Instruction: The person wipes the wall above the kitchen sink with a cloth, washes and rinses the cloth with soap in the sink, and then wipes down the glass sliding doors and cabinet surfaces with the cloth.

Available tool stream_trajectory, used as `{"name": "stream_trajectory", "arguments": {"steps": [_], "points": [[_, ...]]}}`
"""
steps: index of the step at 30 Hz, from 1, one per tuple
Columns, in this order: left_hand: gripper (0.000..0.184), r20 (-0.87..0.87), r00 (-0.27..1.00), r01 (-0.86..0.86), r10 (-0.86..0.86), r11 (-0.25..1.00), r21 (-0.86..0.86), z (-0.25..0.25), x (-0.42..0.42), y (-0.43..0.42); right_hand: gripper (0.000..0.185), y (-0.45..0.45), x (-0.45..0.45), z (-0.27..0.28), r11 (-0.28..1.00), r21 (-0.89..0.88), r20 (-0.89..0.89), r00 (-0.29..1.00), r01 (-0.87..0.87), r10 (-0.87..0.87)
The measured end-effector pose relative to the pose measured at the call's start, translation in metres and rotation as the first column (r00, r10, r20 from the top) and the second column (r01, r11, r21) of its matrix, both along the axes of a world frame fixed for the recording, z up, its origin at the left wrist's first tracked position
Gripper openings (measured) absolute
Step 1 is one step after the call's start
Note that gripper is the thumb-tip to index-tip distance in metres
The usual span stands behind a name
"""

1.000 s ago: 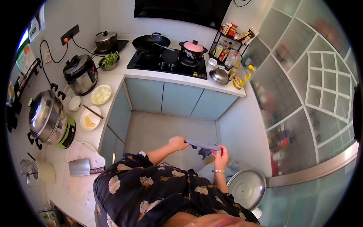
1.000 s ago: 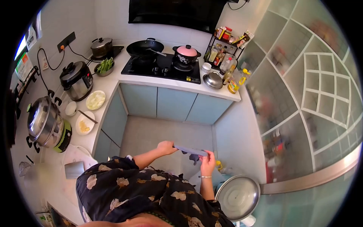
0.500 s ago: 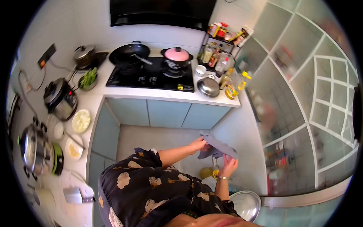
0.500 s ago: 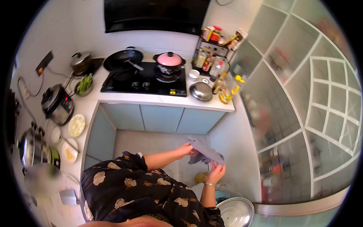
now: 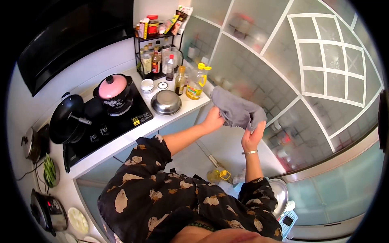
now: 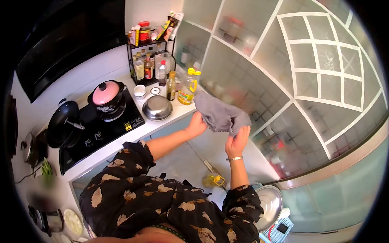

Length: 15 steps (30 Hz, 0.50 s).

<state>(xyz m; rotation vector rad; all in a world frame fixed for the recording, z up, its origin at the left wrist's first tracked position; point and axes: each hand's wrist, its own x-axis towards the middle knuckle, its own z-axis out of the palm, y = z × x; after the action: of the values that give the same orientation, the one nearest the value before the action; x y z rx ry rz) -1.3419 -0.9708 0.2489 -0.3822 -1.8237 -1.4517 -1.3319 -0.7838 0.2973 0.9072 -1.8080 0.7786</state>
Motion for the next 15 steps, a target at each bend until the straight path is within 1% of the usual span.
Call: {"name": "stream_trajectory", "arguments": {"steps": [2,3,4,5,6,7,8,9,10,12,13,14,15], "points": [[0.034,-0.074,0.997,0.016,-0.014,0.999,0.030,0.019,-0.023,-0.006,0.025,-0.005,-0.027,0.009,0.989,-0.074,0.038,0.990,-0.131,0.134],[0.034,-0.079,0.996,0.030,-0.028,0.999,0.031,0.027,-0.036,-0.008,0.025,-0.006,-0.041,0.019,0.992,-0.041,-0.003,0.993,-0.118,0.118],[0.034,-0.121,0.993,-0.002,0.007,0.999,0.041,0.034,-0.049,-0.008,0.025,-0.008,-0.050,0.032,0.994,-0.040,-0.010,0.995,-0.103,0.103],[0.034,-0.164,0.986,-0.030,0.038,0.998,0.053,0.042,-0.063,-0.007,0.026,-0.010,-0.058,0.049,0.997,0.034,-0.044,0.996,-0.072,0.073],[0.034,-0.175,0.984,-0.011,0.020,0.998,0.055,0.050,-0.079,-0.007,0.028,-0.009,-0.070,0.062,0.994,0.107,-0.083,0.996,-0.037,0.046],[0.035,-0.184,0.982,-0.039,0.038,0.999,0.001,0.059,-0.096,-0.009,0.033,-0.004,-0.089,0.069,0.990,0.140,-0.105,0.994,-0.003,0.018],[0.036,-0.193,0.980,-0.069,0.058,0.996,-0.052,0.067,-0.113,-0.008,0.033,0.000,-0.105,0.079,0.990,0.141,-0.116,0.993,0.014,0.002],[0.040,-0.175,0.984,-0.062,0.044,0.993,-0.101,0.057,-0.154,-0.009,0.034,0.003,-0.120,0.091,0.980,0.185,-0.188,0.981,0.078,-0.042],[0.040,-0.186,0.982,-0.053,0.034,0.994,-0.100,0.079,-0.164,-0.005,0.036,0.006,-0.136,0.104,0.964,0.224,-0.261,0.962,0.140,-0.079],[0.031,-0.299,0.947,-0.184,0.118,0.962,-0.203,0.117,-0.176,0.004,0.040,0.016,-0.168,0.125,0.952,0.257,-0.239,0.965,0.166,-0.104],[0.031,-0.308,0.944,-0.184,0.116,0.962,-0.202,0.131,-0.192,0.011,0.041,0.020,-0.182,0.140,0.928,0.284,-0.280,0.947,0.240,-0.159],[0.033,-0.396,0.906,-0.250,0.147,0.943,-0.221,0.148,-0.210,0.018,0.043,0.022,-0.196,0.157,0.901,0.301,-0.326,0.922,0.312,-0.210],[0.036,-0.475,0.863,-0.311,0.170,0.921,-0.236,0.160,-0.226,0.028,0.043,0.026,-0.207,0.171,0.902,0.295,-0.332,0.919,0.316,-0.214]]}}
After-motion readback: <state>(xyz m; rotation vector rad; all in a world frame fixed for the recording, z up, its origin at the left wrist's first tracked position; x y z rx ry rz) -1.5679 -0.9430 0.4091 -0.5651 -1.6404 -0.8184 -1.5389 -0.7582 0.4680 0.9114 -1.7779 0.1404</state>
